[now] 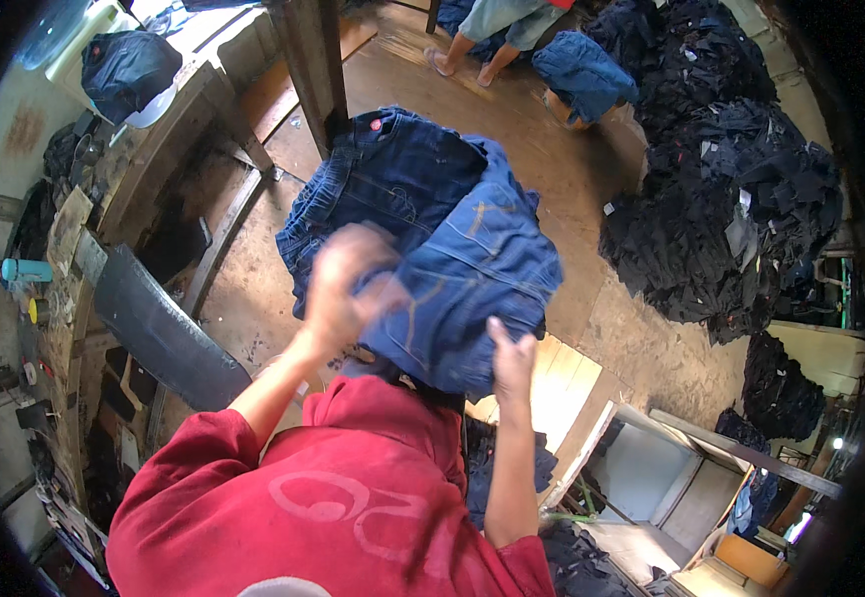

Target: The person picks up denim jeans from a pile, shakes them out, folds them, and places them on a growing stack. The person repeats this process for multiple pairs of jeans throughout the clip.

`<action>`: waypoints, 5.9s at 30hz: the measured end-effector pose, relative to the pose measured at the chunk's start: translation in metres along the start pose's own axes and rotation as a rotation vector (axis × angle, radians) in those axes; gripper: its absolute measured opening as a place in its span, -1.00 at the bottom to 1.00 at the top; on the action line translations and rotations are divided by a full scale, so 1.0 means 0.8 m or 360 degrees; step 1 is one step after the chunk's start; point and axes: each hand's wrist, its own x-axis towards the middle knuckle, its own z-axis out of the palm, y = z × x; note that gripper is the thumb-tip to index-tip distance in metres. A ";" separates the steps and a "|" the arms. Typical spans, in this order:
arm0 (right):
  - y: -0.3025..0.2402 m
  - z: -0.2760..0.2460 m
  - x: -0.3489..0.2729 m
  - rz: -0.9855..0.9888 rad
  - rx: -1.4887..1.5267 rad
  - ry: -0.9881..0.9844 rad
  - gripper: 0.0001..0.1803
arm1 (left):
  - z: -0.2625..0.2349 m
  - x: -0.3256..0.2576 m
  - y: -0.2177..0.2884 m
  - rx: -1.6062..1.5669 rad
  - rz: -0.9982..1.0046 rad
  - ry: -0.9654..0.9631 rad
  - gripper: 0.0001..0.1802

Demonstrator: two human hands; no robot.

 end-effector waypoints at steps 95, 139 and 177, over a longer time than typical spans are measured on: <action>0.080 -0.105 0.005 0.0332 0.0638 -0.0306 -0.45 | 0.114 -0.002 0.086 -0.0010 0.0158 -0.0809 -0.29; 0.255 -0.201 0.065 0.0267 0.0638 -0.0361 -0.31 | 0.113 -0.086 0.025 -0.0445 0.0048 -0.1447 -0.40; 0.153 -0.722 -0.149 -0.0420 -0.0682 0.0630 -0.39 | 0.507 -0.187 0.478 -0.1639 -0.1532 -0.1874 0.67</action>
